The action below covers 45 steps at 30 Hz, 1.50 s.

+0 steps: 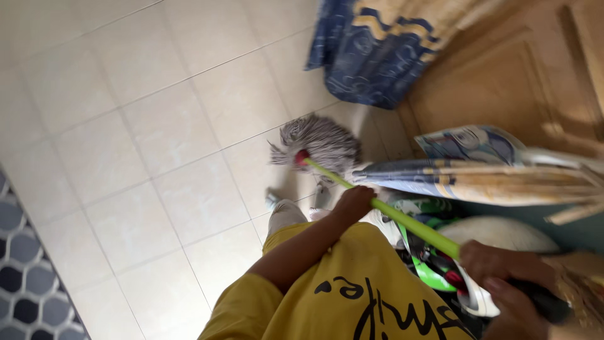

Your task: The person cleans the tiled floor using a mop, moving it across different areas of the room and through a doorway.

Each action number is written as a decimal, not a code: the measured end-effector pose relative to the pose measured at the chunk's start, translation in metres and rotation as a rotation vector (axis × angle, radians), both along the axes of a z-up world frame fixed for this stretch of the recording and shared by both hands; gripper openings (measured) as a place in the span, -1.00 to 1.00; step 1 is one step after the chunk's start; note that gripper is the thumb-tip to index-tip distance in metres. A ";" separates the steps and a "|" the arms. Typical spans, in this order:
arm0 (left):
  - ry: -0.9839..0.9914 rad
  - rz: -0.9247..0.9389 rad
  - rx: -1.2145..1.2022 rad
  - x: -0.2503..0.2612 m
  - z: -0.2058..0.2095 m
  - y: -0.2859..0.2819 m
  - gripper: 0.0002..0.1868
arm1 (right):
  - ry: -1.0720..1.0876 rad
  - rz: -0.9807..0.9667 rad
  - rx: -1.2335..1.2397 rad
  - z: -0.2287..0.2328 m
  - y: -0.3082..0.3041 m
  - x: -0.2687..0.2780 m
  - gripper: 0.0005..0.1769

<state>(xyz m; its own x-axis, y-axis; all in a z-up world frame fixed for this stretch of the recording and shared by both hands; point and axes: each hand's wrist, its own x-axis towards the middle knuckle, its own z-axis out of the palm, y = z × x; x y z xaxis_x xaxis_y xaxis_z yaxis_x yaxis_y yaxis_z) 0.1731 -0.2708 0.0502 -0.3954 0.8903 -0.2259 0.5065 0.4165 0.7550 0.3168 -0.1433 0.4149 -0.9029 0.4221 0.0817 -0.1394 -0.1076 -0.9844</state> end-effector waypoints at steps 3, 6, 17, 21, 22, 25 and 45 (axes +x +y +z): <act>0.051 0.246 0.114 -0.015 -0.023 -0.067 -0.87 | -0.045 0.103 -0.073 -0.010 -0.030 -0.042 -0.80; 0.052 0.497 0.085 -0.025 -0.048 -0.149 -0.85 | -0.091 0.469 -0.020 -0.024 -0.051 -0.080 -0.78; 0.360 0.848 -0.384 -0.077 -0.090 -0.410 -0.93 | 0.019 0.913 -0.115 -0.156 -0.236 -0.187 -0.84; 0.383 0.932 0.069 -0.079 -0.104 -0.407 -0.83 | 0.002 0.844 0.007 -0.133 -0.246 -0.185 -0.90; 0.401 0.939 0.202 -0.079 -0.106 -0.396 -0.81 | -0.057 0.816 0.077 -0.121 -0.240 -0.186 -0.92; 0.301 0.938 0.431 -0.079 -0.105 -0.346 -0.74 | -0.056 0.691 0.196 -0.072 -0.234 -0.174 -0.92; 0.211 0.525 0.192 -0.144 0.004 -0.317 -0.72 | 0.091 0.373 0.250 -0.001 -0.344 -0.159 -0.83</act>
<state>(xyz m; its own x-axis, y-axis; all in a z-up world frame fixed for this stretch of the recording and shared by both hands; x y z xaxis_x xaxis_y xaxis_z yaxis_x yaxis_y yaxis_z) 0.0294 -0.5878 0.0537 -0.8126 0.5806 0.0506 0.4166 0.5180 0.7471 0.1576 -0.4870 0.4138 -0.9738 0.0267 0.2258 -0.2234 0.0729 -0.9720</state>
